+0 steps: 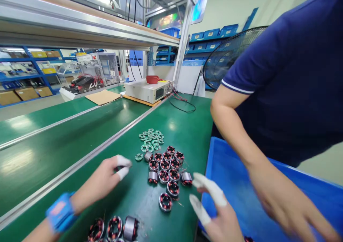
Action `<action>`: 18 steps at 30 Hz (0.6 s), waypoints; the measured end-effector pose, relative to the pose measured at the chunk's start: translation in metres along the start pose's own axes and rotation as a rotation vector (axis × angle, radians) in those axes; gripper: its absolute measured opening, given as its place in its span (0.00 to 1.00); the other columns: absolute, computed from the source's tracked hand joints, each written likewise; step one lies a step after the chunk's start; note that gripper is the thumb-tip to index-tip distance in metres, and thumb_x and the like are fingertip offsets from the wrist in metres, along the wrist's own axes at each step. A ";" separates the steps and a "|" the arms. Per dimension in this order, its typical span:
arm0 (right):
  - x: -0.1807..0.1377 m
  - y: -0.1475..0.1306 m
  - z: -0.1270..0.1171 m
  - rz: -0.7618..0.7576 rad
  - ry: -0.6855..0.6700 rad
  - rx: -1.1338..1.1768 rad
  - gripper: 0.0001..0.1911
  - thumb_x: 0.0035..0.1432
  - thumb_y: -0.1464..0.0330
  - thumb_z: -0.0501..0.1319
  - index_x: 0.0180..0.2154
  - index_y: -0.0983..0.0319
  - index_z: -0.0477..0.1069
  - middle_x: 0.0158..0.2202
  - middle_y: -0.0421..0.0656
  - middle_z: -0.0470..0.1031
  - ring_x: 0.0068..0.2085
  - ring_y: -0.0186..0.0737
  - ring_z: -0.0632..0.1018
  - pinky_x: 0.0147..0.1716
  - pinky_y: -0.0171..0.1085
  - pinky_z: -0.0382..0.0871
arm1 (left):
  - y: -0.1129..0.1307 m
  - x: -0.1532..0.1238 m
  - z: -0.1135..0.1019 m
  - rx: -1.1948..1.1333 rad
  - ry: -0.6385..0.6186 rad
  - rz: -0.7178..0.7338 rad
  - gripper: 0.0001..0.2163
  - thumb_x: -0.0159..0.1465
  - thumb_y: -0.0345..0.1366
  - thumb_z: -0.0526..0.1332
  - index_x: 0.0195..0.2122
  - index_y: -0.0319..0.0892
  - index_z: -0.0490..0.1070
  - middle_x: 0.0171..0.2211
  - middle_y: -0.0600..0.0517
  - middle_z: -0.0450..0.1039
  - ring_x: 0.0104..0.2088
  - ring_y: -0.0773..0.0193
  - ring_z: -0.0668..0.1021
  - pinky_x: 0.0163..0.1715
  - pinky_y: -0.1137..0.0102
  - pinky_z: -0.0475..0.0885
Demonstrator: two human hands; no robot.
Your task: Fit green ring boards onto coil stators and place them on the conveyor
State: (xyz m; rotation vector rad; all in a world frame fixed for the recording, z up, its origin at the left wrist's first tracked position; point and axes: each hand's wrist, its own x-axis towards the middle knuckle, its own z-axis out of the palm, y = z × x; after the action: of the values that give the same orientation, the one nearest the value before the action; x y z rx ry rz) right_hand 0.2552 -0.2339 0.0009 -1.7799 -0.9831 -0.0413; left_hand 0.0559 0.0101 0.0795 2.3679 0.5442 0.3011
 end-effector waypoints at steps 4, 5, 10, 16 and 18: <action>0.058 0.035 0.013 0.242 0.081 0.163 0.35 0.53 0.51 0.57 0.57 0.61 0.55 0.53 0.54 0.66 0.53 0.51 0.69 0.54 0.52 0.62 | 0.021 0.060 0.041 0.168 -0.139 0.226 0.25 0.51 0.21 0.52 0.51 0.43 0.67 0.52 0.47 0.67 0.51 0.56 0.68 0.53 0.63 0.61; 0.070 0.043 0.017 0.285 0.060 0.206 0.38 0.52 0.50 0.56 0.59 0.61 0.52 0.56 0.55 0.63 0.57 0.52 0.66 0.57 0.52 0.58 | 0.021 0.070 0.049 0.228 -0.187 0.254 0.27 0.48 0.20 0.52 0.50 0.44 0.67 0.51 0.47 0.68 0.50 0.56 0.68 0.52 0.63 0.62; 0.091 0.064 0.030 0.310 -0.187 0.320 0.47 0.51 0.46 0.55 0.64 0.60 0.38 0.63 0.55 0.52 0.62 0.49 0.58 0.60 0.49 0.51 | 0.011 0.091 0.069 0.380 -0.212 0.237 0.20 0.49 0.18 0.51 0.41 0.40 0.69 0.36 0.45 0.72 0.42 0.53 0.69 0.43 0.63 0.65; 0.115 0.054 0.044 0.210 -0.438 0.415 0.50 0.47 0.43 0.57 0.63 0.65 0.47 0.59 0.59 0.61 0.59 0.52 0.63 0.59 0.53 0.50 | 0.016 0.073 0.059 0.489 -0.219 0.187 0.10 0.53 0.24 0.55 0.36 0.38 0.68 0.34 0.43 0.71 0.40 0.52 0.69 0.43 0.62 0.65; 0.124 0.046 0.053 0.173 -0.492 0.450 0.45 0.48 0.44 0.58 0.60 0.64 0.55 0.55 0.56 0.67 0.57 0.51 0.66 0.59 0.52 0.51 | 0.016 0.056 0.046 0.468 -0.215 0.162 0.13 0.55 0.28 0.57 0.43 0.38 0.67 0.40 0.42 0.71 0.41 0.52 0.70 0.44 0.62 0.65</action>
State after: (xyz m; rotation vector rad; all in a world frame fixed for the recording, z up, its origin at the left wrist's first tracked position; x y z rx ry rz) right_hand 0.3447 -0.1223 -0.0011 -1.4689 -1.0704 0.7034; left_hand 0.1267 -0.0015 0.0603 2.8596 0.3466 -0.0182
